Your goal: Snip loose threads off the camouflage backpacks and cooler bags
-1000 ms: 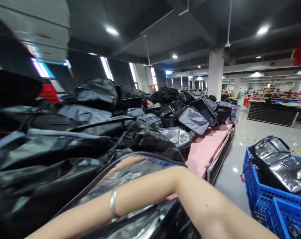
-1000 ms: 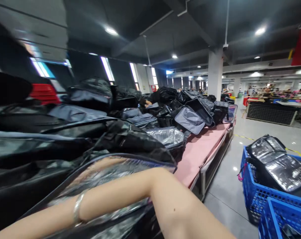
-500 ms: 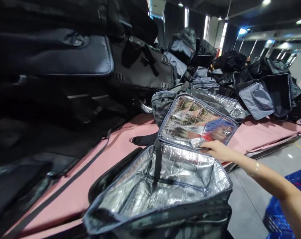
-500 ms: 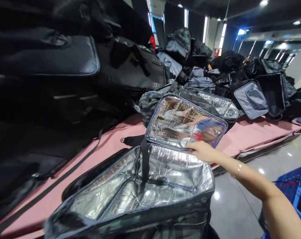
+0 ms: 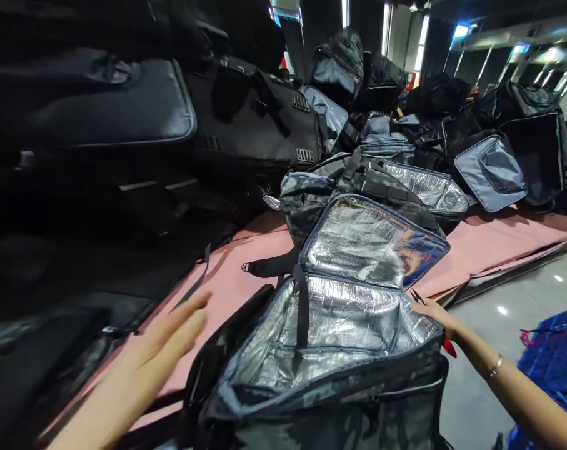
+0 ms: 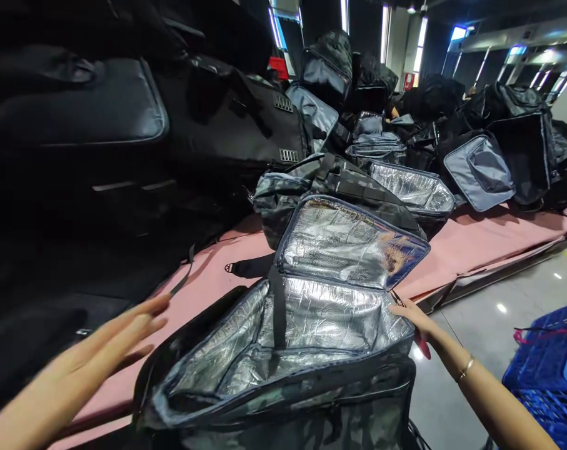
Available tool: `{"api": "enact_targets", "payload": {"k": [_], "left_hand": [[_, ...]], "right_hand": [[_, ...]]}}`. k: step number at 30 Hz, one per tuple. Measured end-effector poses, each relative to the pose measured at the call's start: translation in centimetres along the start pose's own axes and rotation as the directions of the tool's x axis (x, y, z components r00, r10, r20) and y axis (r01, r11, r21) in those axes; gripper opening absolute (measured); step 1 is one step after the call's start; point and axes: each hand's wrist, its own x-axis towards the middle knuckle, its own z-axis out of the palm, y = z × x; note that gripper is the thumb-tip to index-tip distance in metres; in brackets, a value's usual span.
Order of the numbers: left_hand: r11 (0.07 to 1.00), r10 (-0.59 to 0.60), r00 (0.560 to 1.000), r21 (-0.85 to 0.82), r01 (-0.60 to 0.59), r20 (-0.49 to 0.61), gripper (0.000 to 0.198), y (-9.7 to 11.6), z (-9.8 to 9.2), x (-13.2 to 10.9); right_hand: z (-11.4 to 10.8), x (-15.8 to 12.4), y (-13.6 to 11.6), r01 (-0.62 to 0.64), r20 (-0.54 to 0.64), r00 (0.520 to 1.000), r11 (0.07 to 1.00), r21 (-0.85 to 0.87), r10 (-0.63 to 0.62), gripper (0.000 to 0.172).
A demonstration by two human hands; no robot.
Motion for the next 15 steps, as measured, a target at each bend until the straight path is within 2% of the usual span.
{"api": "enact_targets", "payload": {"k": [1,3,5,8,11,13,15], "left_hand": [[1.0,-0.017,0.994,0.004,0.017,0.11,0.078,0.8,0.5,0.8],[1.0,-0.028,0.951,0.006,0.028,0.307,0.078,1.4,1.6,1.6],[0.999,-0.031,0.924,-0.025,0.044,0.38,0.069,0.9,2.4,1.6],[0.979,-0.061,0.935,-0.163,0.125,0.349,0.06,-0.4,2.3,0.3],[0.937,-0.119,0.944,-0.28,0.209,0.309,0.053,-0.7,1.0,-2.5],[0.92,-0.145,0.961,-0.326,0.219,0.236,0.048,-0.4,0.3,-4.7],[0.903,-0.158,0.982,-0.388,0.185,0.102,0.046,-0.5,0.1,-6.7]], "right_hand": [[0.0,0.0,0.0,-0.009,0.015,1.0,1.0,0.021,0.009,0.034],[-0.2,-0.3,0.2,-0.02,0.028,0.999,0.998,0.06,0.018,0.032],[-0.2,-0.7,0.2,-0.009,0.018,1.0,0.995,0.101,0.007,0.034],[0.2,-2.0,-0.8,0.063,-0.049,0.997,0.989,0.131,-0.057,0.035],[0.7,-3.8,-3.7,0.243,-0.106,0.966,0.968,0.06,-0.236,0.028],[0.7,-4.8,-6.4,0.414,-0.13,0.899,0.908,-0.057,-0.418,0.021],[0.4,-5.1,-8.7,0.574,-0.188,0.776,0.798,-0.187,-0.602,0.012]]}}
